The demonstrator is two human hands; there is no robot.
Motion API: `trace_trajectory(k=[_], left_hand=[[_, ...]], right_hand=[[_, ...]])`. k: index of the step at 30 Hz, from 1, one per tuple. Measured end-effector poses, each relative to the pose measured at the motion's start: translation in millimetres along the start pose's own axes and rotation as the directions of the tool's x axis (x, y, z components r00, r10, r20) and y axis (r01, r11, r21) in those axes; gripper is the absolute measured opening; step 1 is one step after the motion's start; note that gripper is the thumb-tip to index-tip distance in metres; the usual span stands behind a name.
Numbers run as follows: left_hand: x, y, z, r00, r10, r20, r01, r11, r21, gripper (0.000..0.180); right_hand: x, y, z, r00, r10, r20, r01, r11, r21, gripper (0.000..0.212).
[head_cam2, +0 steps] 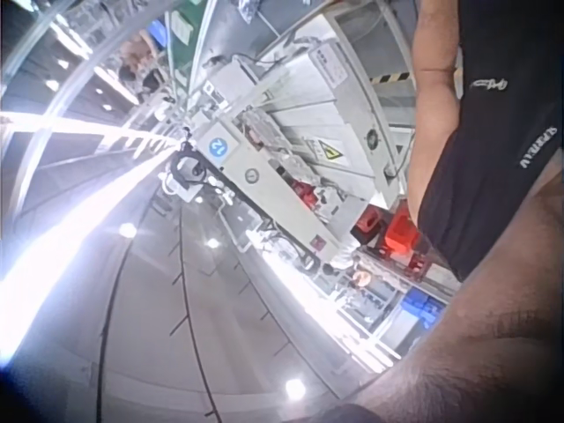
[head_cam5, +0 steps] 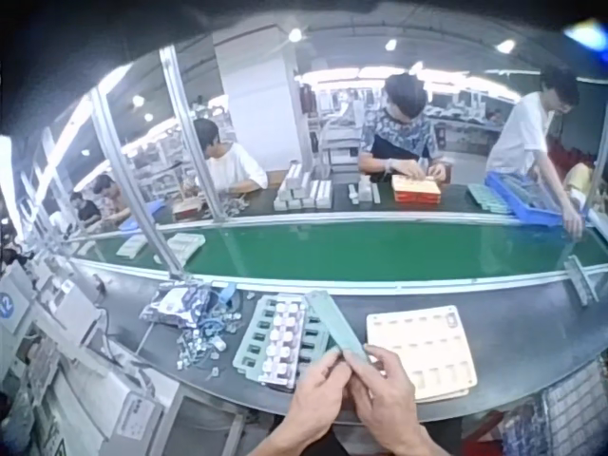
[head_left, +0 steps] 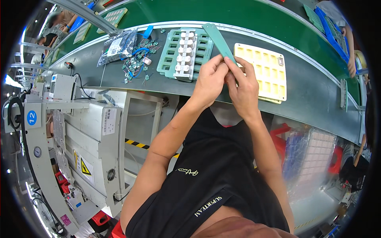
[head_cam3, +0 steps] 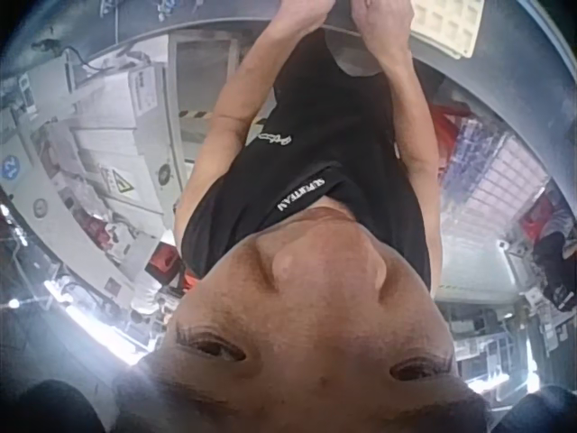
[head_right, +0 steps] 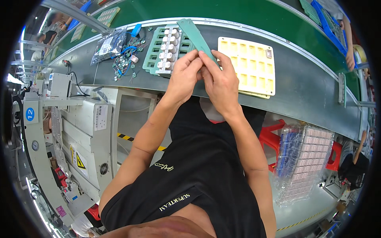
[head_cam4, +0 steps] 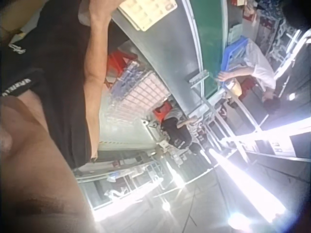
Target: Placing small electronic components into specialized trays on an assembly line.
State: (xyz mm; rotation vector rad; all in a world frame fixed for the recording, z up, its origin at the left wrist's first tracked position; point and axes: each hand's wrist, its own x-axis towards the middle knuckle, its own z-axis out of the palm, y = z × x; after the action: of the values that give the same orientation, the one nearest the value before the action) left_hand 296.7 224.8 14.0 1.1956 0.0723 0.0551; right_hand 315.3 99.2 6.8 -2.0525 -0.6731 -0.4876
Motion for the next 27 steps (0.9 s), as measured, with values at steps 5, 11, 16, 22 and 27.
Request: trace_trajectory(k=[5,11,16,22,27], left_hand=[[3.3,4.6,2.3,0.985,0.053,0.165,-0.105,0.940,0.326,0.033],[33.1,30.1,-75.4,0.886,0.440,-0.146,-0.011,0.336,0.942,0.053],[65.0,22.0,-109.8,0.943,0.156,-0.294,0.270,0.161,0.949,0.085],[79.0,19.9,-120.0,0.950,0.106,-0.295,0.279,0.144,0.950,0.084],[77.5,12.1,-155.5,0.946,0.095,-0.310,0.210,0.551,0.808,0.059]], right_hand=[[5.2,3.2,-29.4,0.992,0.099,0.081,-0.112,0.979,0.172,0.037],[-14.4,37.9,-76.0,0.968,0.240,-0.069,-0.234,0.968,0.087,0.032],[-43.0,106.4,-136.7,0.878,0.326,-0.350,-0.419,0.877,-0.234,0.029],[-89.7,176.5,-168.8,0.914,0.320,-0.251,-0.406,0.687,-0.603,0.028],[-79.6,185.2,-173.0,0.931,0.279,-0.236,-0.364,0.640,-0.677,0.030]])
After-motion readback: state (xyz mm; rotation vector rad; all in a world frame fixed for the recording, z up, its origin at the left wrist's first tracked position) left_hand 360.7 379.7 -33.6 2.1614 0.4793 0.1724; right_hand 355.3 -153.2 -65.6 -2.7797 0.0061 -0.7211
